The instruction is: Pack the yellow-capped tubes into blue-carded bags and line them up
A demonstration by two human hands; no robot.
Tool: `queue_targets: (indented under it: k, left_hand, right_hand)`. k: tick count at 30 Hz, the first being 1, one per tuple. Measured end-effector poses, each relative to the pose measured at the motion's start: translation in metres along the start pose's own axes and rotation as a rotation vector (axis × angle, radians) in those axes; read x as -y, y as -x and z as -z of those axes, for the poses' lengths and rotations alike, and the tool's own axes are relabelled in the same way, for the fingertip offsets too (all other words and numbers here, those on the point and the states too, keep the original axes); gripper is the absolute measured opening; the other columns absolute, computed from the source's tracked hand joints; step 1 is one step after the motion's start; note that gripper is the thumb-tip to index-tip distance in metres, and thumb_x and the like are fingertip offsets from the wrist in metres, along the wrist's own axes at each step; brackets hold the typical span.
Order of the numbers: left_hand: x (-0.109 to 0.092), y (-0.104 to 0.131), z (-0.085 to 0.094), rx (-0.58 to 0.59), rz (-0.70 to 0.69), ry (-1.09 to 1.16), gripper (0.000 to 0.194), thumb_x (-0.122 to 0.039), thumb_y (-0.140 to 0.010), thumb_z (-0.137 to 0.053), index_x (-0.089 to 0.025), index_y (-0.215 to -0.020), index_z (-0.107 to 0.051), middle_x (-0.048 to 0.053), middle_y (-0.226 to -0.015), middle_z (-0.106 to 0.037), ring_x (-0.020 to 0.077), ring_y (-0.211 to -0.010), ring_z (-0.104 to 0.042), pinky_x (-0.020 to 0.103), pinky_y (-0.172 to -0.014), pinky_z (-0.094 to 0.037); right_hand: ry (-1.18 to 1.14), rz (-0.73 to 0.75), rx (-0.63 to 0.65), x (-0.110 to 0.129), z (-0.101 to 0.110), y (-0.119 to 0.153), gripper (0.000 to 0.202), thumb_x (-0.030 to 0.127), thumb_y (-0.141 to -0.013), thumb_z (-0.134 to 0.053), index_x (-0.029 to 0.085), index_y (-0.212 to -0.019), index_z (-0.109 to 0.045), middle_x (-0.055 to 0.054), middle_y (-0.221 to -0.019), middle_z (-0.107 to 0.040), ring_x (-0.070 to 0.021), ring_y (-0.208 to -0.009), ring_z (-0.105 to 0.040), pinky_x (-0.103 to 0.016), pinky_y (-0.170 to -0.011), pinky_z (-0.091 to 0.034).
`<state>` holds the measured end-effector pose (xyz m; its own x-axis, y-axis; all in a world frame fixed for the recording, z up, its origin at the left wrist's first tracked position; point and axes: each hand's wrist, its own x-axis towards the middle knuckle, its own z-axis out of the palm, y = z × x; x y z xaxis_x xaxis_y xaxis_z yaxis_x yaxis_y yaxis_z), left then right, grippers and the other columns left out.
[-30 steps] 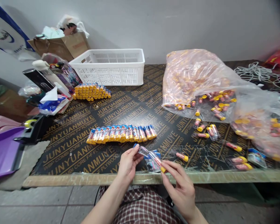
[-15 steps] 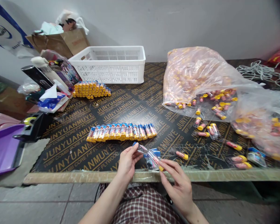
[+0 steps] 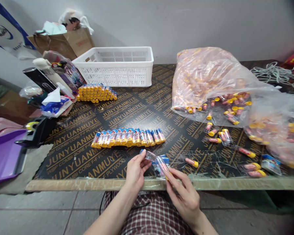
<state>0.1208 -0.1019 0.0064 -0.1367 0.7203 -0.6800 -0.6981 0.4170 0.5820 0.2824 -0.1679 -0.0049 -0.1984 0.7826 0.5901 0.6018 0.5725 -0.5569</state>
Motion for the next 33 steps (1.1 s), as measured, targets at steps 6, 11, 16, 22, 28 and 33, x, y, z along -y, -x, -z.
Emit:
queue_targets:
  k: [6, 11, 16, 22, 28, 33]
  left_hand:
    - [0.002, 0.000, 0.001, -0.011, -0.054, -0.025, 0.027, -0.029, -0.057, -0.082, -0.013, -0.069, -0.064, 0.001, -0.065, -0.066, 0.0105, -0.058, -0.060, 0.027, -0.064, -0.051]
    - [0.000, -0.003, 0.002, -0.008, -0.082, -0.028, 0.029, -0.031, -0.054, -0.083, -0.013, -0.067, -0.064, 0.001, -0.064, -0.066, 0.0109, -0.058, -0.060, 0.026, -0.063, -0.052]
    - [0.000, -0.002, 0.001, 0.002, -0.055, -0.015, 0.029, -0.030, -0.055, -0.083, -0.012, -0.068, -0.064, 0.001, -0.064, -0.066, 0.0110, -0.058, -0.060, 0.027, -0.063, -0.052]
    - [0.003, -0.001, 0.000, -0.004, -0.073, -0.020, 0.030, -0.029, -0.052, -0.084, -0.012, -0.066, -0.064, 0.001, -0.063, -0.065, 0.0109, -0.058, -0.060, 0.026, -0.063, -0.052]
    - [0.003, 0.003, -0.001, 0.132, -0.056, -0.075, 0.030, -0.030, -0.055, -0.083, -0.012, -0.070, -0.065, 0.003, -0.071, -0.068, 0.0110, -0.061, -0.061, 0.025, -0.063, -0.052]
    - [-0.002, 0.008, -0.003, 0.277, -0.018, -0.196, 0.037, -0.024, -0.052, -0.085, -0.011, -0.081, -0.066, 0.005, -0.076, -0.071, 0.0122, -0.064, -0.063, 0.024, -0.062, -0.053]
  right_hand:
    - [0.000, 0.066, 0.069, -0.002, -0.001, 0.007, 0.059, 0.001, -0.082, -0.052, 0.025, -0.136, -0.045, -0.012, -0.117, -0.060, -0.0236, -0.108, -0.059, -0.036, -0.086, -0.056]
    - [0.035, 0.055, 0.005, -0.003, 0.003, 0.001, 0.062, -0.002, -0.081, -0.054, 0.024, -0.136, -0.045, -0.012, -0.116, -0.060, -0.0232, -0.106, -0.060, -0.036, -0.086, -0.056]
    - [0.071, 0.071, 0.031, -0.005, 0.002, 0.002, 0.062, -0.001, -0.082, -0.053, 0.024, -0.137, -0.043, -0.012, -0.117, -0.059, -0.0230, -0.107, -0.060, -0.036, -0.086, -0.055]
    - [0.053, 0.121, 0.095, -0.006, -0.001, 0.006, 0.060, 0.000, -0.083, -0.051, 0.025, -0.137, -0.043, -0.013, -0.117, -0.059, -0.0233, -0.109, -0.059, -0.037, -0.087, -0.055]
    - [-0.186, -0.096, 0.073, -0.002, 0.003, -0.008, 0.047, 0.004, -0.085, -0.051, 0.026, -0.127, -0.055, -0.010, -0.113, -0.059, -0.0196, -0.104, -0.060, -0.033, -0.086, -0.054]
    - [-0.331, -0.195, 0.112, -0.009, 0.004, -0.011, 0.039, 0.007, -0.087, -0.047, 0.029, -0.117, -0.062, -0.007, -0.107, -0.060, -0.0180, -0.096, -0.062, -0.030, -0.081, -0.055]
